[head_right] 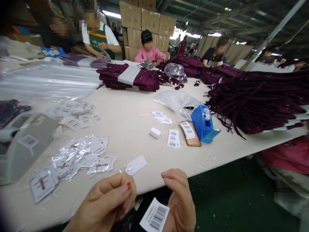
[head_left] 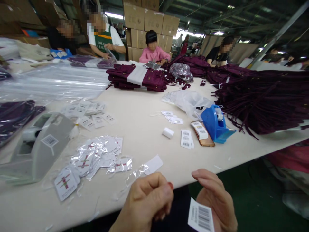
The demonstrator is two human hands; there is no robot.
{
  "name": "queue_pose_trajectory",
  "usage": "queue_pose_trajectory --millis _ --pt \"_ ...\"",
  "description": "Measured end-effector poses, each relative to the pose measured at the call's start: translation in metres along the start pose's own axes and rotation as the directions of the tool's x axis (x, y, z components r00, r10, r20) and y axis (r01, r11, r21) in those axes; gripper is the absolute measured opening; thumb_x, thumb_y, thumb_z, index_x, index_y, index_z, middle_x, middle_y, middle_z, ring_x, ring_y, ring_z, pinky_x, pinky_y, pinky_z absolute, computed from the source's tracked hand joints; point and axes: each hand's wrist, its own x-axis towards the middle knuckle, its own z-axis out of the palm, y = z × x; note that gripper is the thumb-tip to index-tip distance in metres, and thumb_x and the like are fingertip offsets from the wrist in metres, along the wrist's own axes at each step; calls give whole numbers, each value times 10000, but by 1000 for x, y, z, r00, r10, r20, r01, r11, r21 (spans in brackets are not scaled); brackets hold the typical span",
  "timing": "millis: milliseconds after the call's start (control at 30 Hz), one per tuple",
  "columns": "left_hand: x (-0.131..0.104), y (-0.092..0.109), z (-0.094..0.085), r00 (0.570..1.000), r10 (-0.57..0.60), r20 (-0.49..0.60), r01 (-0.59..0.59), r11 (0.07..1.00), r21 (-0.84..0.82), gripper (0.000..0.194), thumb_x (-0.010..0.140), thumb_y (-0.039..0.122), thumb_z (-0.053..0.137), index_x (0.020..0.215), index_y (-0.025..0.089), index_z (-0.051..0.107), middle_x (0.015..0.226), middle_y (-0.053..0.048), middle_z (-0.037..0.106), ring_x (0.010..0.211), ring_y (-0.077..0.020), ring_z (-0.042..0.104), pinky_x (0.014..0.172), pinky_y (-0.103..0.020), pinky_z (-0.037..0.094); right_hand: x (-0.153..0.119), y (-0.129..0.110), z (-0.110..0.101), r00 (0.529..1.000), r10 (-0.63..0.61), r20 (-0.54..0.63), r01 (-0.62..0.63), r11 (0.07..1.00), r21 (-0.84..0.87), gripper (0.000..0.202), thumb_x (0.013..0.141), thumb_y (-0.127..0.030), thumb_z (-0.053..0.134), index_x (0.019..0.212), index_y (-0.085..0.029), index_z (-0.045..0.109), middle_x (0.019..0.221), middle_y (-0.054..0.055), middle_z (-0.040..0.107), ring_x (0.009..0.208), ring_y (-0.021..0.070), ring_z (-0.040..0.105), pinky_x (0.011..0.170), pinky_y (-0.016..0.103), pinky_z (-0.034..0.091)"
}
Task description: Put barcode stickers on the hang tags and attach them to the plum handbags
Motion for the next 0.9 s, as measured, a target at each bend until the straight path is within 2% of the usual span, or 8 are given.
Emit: queue_pose_trajectory --millis 100,167,300,567,700,800,867,900 --pt "17 -19 -11 996 -79 -43 80 997 14 400 646 523 622 564 152 497 493 23 461 431 -56 339 435 -216 189 2 -1 -2 994 -107 18 108 982 -153 514 766 -623 481 1055 -209 579 887 86 611 761 242 574 700 438 444" --pt "21 -28 -18 980 -185 70 186 982 -12 418 635 551 612 594 149 509 473 25 467 393 -52 337 402 -211 173 2 -3 -2 989 -145 12 144 961 -237 520 751 -655 468 1014 -221 580 849 77 616 729 233 585 689 436 452" --pt "20 -32 -24 933 -269 241 287 957 -42 384 590 506 653 578 152 504 418 33 457 349 -51 347 371 -209 179 1 -2 -8 971 -179 157 220 928 -300 532 729 -658 501 1000 -204 563 844 80 630 742 231 607 700 428 469" --pt "13 -28 -19 926 -348 146 358 932 -48 318 521 406 675 564 154 485 430 29 490 338 -39 352 370 -193 146 3 3 -21 888 -251 386 397 841 -367 454 710 -558 606 977 -196 544 849 77 661 758 222 628 714 395 486" --pt "14 -29 -26 954 -294 53 289 954 76 300 548 395 657 592 162 473 464 37 489 377 -43 330 405 -205 169 3 9 -19 857 -266 442 430 841 -328 444 691 -493 661 997 -193 546 847 71 667 785 221 628 731 391 486" --pt "17 -29 -35 992 -80 -96 104 951 291 241 652 374 583 605 159 485 501 48 459 452 -65 340 450 -206 210 0 13 -18 861 -120 495 308 896 -318 525 651 -454 711 1073 -188 549 914 86 661 846 239 620 757 396 490" --pt "20 -30 -40 989 43 -141 23 901 434 214 706 349 531 610 163 489 531 50 445 502 -84 367 483 -208 256 -3 11 -17 857 123 500 56 943 -328 457 687 -412 689 1070 -191 573 967 91 652 888 237 615 760 363 503" --pt "21 -31 -41 985 79 -150 3 877 480 202 722 333 512 612 166 486 544 51 440 521 -90 376 499 -210 274 -5 9 -16 831 266 488 -111 940 -323 376 724 -390 655 1039 -192 594 965 86 654 882 227 619 747 336 510"
